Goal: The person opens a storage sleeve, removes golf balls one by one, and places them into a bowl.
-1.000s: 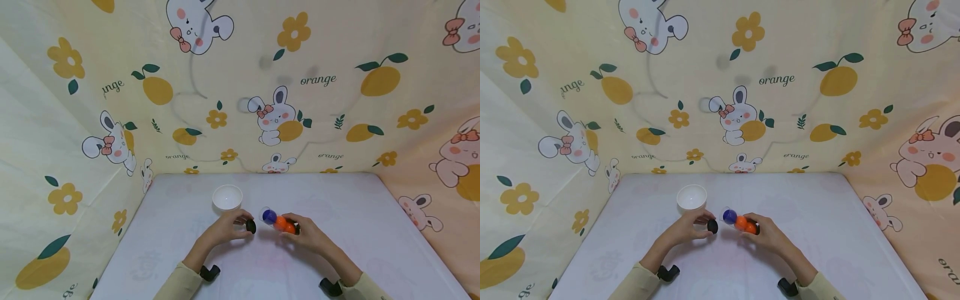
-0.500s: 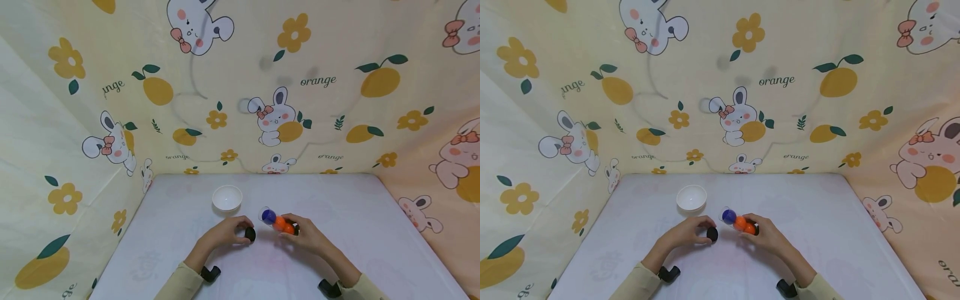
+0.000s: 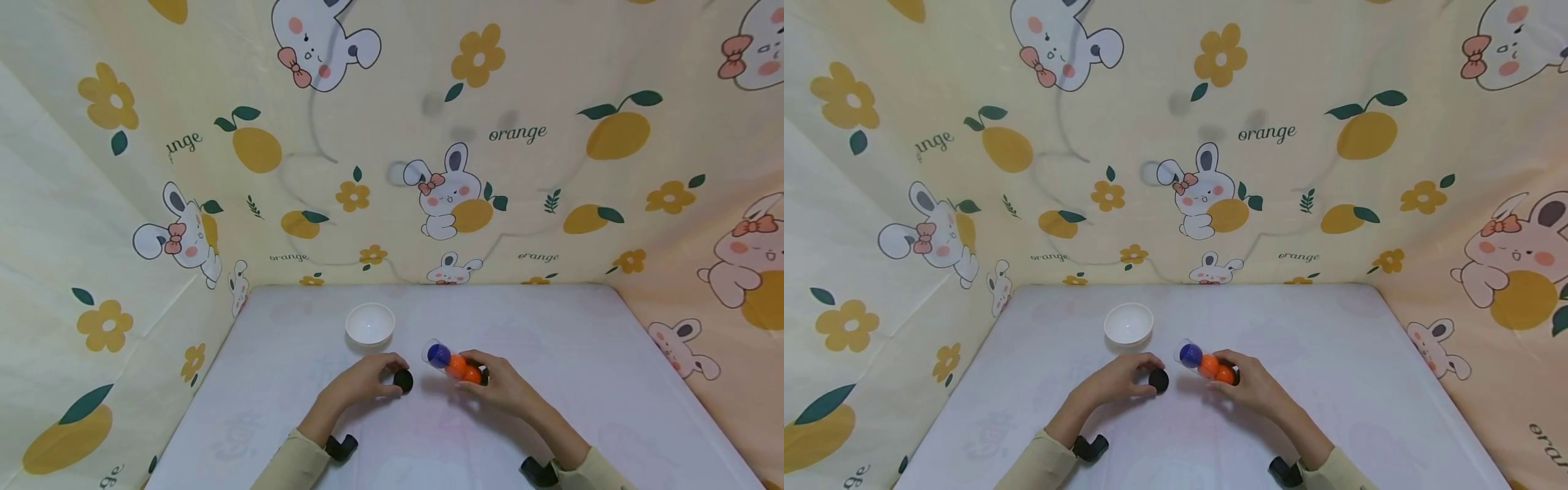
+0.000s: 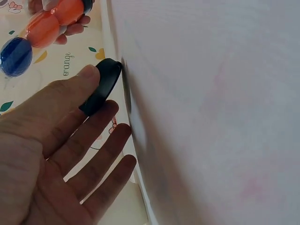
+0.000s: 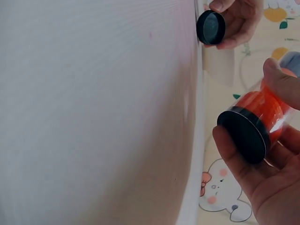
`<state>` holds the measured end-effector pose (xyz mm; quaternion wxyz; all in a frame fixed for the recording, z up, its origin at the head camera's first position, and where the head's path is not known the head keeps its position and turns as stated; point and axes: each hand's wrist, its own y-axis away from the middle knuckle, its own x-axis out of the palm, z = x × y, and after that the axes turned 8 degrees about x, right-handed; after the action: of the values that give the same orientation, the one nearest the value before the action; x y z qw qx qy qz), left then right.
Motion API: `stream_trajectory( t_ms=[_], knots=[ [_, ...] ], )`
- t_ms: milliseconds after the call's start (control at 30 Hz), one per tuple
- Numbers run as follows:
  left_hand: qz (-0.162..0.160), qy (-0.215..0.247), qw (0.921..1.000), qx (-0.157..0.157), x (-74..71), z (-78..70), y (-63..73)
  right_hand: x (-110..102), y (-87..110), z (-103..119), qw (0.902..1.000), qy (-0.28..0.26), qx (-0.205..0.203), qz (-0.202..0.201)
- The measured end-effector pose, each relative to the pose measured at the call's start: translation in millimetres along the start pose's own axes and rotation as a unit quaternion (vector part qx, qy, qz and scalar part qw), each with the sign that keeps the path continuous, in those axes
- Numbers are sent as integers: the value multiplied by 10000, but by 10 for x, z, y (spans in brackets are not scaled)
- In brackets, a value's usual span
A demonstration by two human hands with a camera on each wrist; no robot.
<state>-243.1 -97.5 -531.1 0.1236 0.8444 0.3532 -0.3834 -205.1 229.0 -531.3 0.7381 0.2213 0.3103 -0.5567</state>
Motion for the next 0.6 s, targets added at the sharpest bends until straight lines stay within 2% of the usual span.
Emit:
stream_trajectory(
  t_ms=[367, 467, 600],
  knots=[
    [-72, -377, 9992, -141, -18, 17, 36, 5, 18, -22, 10000, -53, -48, -8],
    [-115, -294, 9992, -249, -30, -8, 36, -1, 22, -17, 9999, -25, -112, 2],
    [-276, 130, 9994, -139, -56, -54, 22, -9, 25, -8, 9998, 45, -163, 52]
  ],
)
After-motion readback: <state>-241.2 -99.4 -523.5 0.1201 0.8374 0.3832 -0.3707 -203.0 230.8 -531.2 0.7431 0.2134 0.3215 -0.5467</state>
